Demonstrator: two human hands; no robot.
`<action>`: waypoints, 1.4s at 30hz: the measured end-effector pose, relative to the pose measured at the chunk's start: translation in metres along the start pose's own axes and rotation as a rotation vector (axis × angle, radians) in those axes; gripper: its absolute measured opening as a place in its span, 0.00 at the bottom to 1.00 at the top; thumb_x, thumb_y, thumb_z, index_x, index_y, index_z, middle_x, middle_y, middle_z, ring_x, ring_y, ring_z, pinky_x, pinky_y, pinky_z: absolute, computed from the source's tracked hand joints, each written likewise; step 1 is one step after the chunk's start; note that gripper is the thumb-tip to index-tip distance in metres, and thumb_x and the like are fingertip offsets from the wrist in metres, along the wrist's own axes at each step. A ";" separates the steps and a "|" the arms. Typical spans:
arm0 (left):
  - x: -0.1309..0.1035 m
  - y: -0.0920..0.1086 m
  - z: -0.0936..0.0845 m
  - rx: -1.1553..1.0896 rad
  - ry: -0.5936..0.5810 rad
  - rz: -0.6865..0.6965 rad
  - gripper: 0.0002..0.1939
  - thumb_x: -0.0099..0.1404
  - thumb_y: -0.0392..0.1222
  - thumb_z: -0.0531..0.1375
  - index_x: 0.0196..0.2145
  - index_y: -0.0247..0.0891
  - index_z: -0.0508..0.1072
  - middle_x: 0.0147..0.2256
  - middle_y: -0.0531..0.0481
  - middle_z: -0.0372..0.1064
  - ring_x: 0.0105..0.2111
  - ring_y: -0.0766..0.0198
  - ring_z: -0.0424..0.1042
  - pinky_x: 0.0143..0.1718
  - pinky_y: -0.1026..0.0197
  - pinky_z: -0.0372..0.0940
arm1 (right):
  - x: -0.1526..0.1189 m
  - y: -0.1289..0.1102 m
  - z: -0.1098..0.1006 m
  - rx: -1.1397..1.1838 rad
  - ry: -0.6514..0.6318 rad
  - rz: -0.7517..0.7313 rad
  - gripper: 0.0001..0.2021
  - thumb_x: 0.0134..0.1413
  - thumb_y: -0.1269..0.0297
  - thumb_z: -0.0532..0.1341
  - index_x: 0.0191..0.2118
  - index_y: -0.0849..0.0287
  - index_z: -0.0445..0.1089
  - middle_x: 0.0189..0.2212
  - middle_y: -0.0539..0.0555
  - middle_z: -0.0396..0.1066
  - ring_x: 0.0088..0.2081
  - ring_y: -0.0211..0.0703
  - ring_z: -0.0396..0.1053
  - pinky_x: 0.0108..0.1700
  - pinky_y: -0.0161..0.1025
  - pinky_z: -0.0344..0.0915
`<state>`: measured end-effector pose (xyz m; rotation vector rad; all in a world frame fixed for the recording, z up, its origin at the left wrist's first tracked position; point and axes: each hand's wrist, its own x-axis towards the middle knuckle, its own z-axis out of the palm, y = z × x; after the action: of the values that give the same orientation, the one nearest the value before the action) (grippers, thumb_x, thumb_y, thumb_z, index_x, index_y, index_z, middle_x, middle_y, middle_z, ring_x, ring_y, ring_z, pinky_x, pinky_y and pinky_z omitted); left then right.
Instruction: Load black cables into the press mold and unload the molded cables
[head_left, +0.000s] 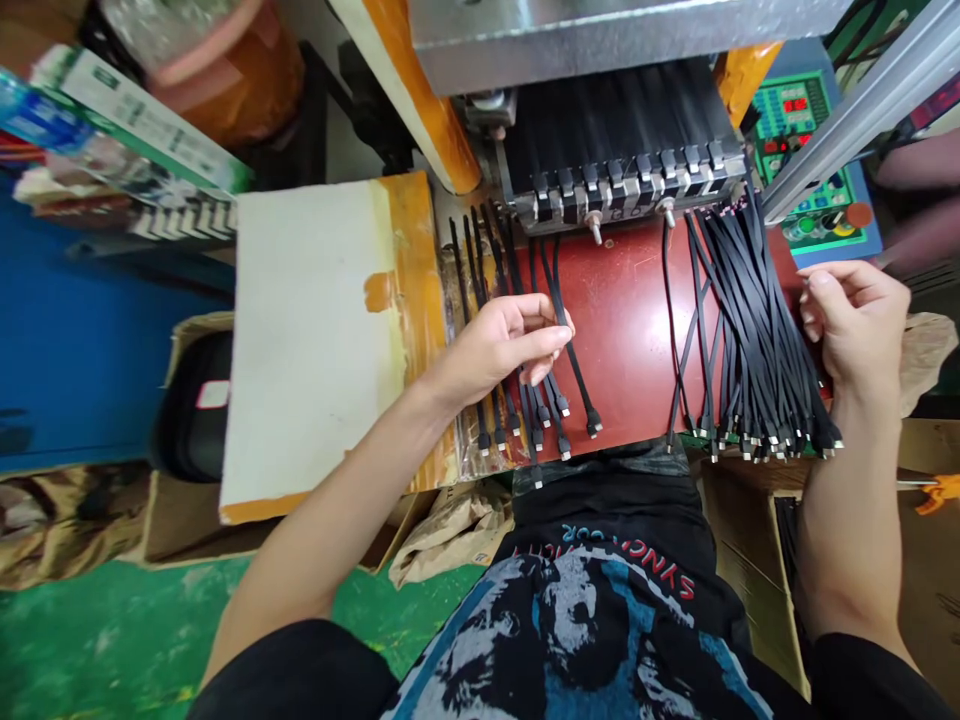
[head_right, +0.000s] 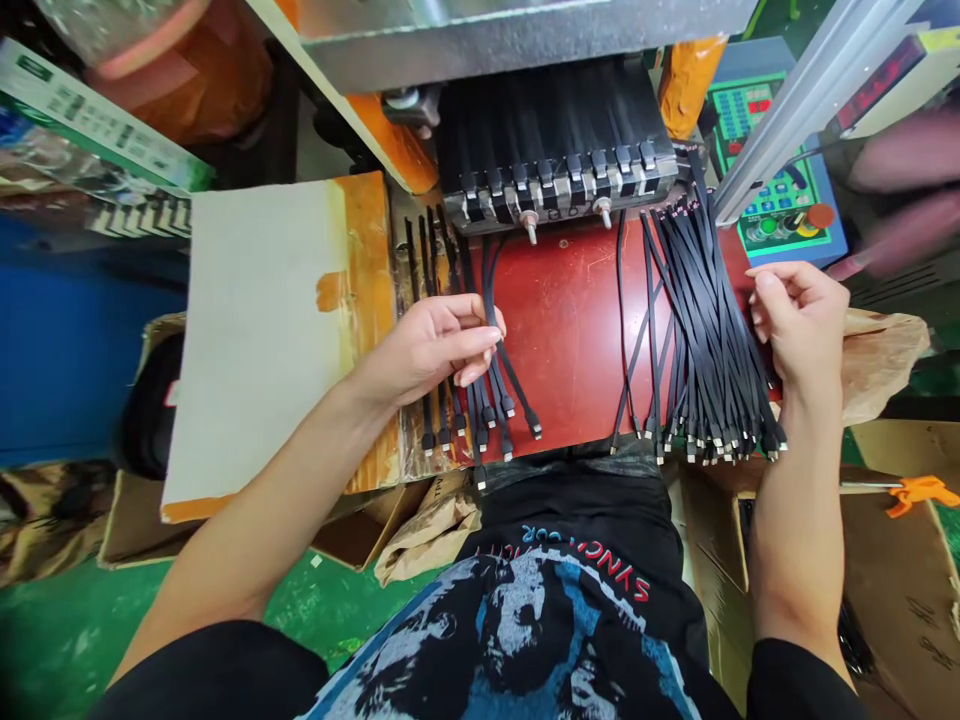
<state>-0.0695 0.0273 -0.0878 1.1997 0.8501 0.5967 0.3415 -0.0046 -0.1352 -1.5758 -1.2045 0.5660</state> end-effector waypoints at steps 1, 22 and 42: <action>0.000 -0.001 0.000 0.020 -0.012 0.011 0.14 0.62 0.46 0.72 0.35 0.36 0.74 0.23 0.57 0.68 0.17 0.73 0.65 0.18 0.68 0.58 | 0.000 0.000 0.000 -0.008 0.004 -0.003 0.04 0.65 0.76 0.64 0.41 0.62 0.77 0.22 0.45 0.66 0.19 0.31 0.59 0.21 0.34 0.50; 0.002 -0.003 0.001 0.122 0.041 0.020 0.14 0.68 0.42 0.69 0.28 0.33 0.74 0.24 0.51 0.77 0.22 0.70 0.77 0.24 0.71 0.71 | -0.001 0.008 -0.002 0.016 0.050 -0.071 0.10 0.56 0.62 0.71 0.42 0.60 0.82 0.21 0.46 0.66 0.18 0.31 0.58 0.21 0.35 0.51; 0.000 -0.013 0.003 0.390 0.147 -0.035 0.22 0.73 0.52 0.58 0.25 0.37 0.70 0.23 0.50 0.74 0.19 0.65 0.77 0.21 0.67 0.68 | -0.004 0.019 -0.005 0.093 -0.084 0.174 0.18 0.58 0.46 0.70 0.43 0.55 0.81 0.25 0.50 0.67 0.21 0.37 0.58 0.21 0.36 0.52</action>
<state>-0.0679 0.0223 -0.0996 1.5015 1.1458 0.5085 0.3515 -0.0101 -0.1514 -1.5996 -1.0930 0.7964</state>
